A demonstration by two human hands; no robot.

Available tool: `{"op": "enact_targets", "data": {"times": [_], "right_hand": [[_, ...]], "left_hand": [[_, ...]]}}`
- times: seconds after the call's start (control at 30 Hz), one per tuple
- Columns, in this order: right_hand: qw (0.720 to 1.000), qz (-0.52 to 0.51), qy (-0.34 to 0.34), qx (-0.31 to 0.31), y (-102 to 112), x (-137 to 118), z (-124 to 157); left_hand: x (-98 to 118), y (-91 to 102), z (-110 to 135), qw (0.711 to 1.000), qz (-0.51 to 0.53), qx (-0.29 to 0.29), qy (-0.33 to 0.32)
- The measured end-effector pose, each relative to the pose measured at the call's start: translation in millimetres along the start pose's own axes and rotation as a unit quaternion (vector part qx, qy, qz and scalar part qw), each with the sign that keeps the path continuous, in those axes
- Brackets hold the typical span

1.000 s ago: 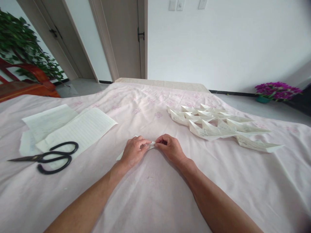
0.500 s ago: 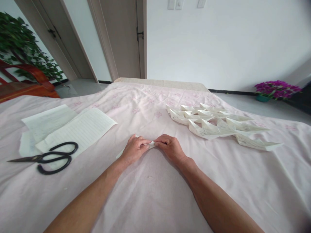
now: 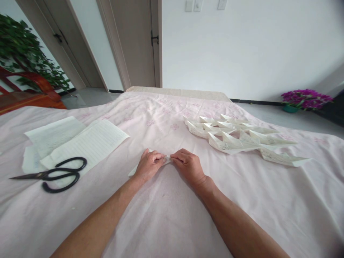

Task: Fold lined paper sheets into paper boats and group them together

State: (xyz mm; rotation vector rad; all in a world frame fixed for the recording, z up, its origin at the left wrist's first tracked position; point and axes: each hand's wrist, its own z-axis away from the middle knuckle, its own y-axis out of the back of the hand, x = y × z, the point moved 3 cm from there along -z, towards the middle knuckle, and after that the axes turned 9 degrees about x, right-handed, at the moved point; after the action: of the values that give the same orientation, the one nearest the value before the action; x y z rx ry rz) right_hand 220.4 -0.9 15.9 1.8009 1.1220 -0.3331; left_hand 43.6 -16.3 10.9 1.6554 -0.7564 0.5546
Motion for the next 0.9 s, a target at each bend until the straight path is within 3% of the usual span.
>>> {"op": "enact_targets", "data": {"times": [0.4, 0.7, 0.9], "right_hand": [[0.996, -0.045, -0.068, -0.021, 0.4, 4.8, -7.2], [0.997, -0.02, -0.02, -0.069, -1.6, -0.2, -2.3], [0.998, 0.01, -0.019, -0.058, -0.3, -5.3, -0.5]], "left_hand": [[-5.1, -1.2, 1.5, 1.0, 0.016, 0.009, -0.004], [-9.4, 5.7, -2.4, 1.0, -0.009, -0.022, 0.001], [-6.0, 3.5, 4.3, 0.998, -0.054, 0.007, -0.017]]}}
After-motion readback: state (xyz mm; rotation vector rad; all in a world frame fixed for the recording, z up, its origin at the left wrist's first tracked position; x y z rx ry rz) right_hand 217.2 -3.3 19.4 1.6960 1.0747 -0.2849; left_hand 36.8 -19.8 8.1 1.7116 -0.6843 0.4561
